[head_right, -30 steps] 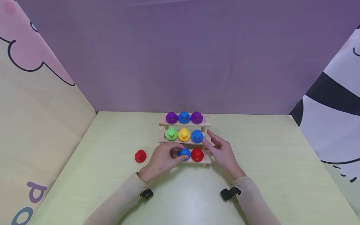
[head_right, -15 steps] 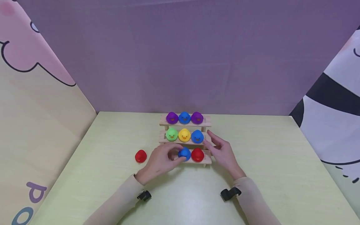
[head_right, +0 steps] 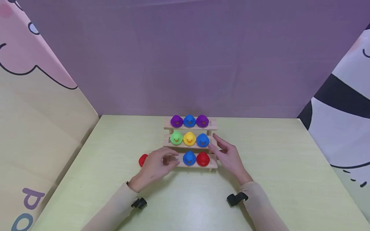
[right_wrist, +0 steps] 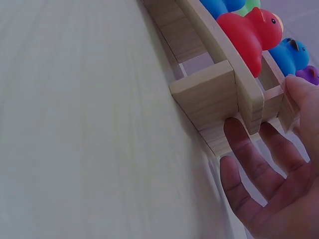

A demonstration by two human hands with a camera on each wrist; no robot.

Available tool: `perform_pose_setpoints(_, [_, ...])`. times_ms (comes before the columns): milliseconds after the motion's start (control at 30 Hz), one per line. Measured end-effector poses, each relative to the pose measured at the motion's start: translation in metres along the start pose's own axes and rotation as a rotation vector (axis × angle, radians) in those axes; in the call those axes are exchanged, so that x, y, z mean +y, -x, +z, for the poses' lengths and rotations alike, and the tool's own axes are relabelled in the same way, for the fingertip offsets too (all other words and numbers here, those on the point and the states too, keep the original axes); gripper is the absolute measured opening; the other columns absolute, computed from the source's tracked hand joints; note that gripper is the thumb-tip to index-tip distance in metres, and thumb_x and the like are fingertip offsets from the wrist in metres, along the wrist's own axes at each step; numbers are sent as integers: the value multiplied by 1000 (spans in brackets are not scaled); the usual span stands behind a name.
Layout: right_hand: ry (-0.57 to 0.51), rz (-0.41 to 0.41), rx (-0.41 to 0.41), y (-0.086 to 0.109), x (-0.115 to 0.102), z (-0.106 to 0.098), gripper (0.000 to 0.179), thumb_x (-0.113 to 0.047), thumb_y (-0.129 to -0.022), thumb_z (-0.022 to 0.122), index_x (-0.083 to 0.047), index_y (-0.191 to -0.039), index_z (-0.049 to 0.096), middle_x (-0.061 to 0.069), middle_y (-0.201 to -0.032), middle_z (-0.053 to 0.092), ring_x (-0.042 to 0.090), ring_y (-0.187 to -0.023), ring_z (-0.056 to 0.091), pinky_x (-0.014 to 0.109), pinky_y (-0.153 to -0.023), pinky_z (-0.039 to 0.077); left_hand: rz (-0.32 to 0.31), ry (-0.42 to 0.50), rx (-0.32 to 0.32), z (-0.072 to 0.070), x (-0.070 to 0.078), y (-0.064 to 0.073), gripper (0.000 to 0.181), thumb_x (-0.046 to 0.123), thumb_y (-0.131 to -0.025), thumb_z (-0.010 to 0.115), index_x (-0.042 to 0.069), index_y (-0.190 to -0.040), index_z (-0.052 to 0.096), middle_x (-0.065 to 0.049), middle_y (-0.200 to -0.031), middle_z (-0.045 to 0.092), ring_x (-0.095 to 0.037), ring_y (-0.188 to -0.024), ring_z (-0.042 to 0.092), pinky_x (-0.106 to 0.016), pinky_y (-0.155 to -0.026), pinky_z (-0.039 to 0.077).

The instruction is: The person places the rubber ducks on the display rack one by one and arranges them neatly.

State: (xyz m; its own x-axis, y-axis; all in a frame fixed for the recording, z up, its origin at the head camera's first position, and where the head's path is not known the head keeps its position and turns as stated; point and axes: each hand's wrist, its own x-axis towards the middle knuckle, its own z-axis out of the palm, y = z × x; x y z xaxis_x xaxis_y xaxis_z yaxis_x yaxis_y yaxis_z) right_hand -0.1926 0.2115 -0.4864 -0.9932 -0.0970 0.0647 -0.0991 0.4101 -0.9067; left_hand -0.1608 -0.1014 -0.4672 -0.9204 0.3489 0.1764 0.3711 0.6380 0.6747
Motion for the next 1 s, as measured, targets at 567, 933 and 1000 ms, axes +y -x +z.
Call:
perform_pose_setpoints(567, [11, 2, -3, -1, 1, 0, 64, -41, -107, 65, -21, -163, 45, 22, -165, 45, 39, -113, 76, 18, -82, 59, -24, 11, 65, -16, -12, 10, 26, 27, -95, 81, 15, -118, 79, 1, -111, 77, -7, -73, 60, -22, -59, 48])
perform_pose_setpoints(933, [9, -10, 0, -3, 6, 1, 64, -41, -106, 66, -20, -163, 45, 21, -164, 47, 24, -106, 79, 19, -82, 60, -63, -10, 102, -27, -23, 12, 25, 27, -95, 82, 20, -119, 80, 5, -112, 77, -6, -70, 59, -23, -57, 47])
perform_pose_setpoints(1000, [14, -7, 3, -3, 7, 1, 64, -42, -106, 66, -21, -163, 45, 20, -165, 47, 25, -107, 79, 19, -82, 60, -61, -28, 111, -29, -26, 15, 25, 27, -95, 82, 19, -118, 80, 4, -108, 77, -5, -67, 58, -23, -57, 46])
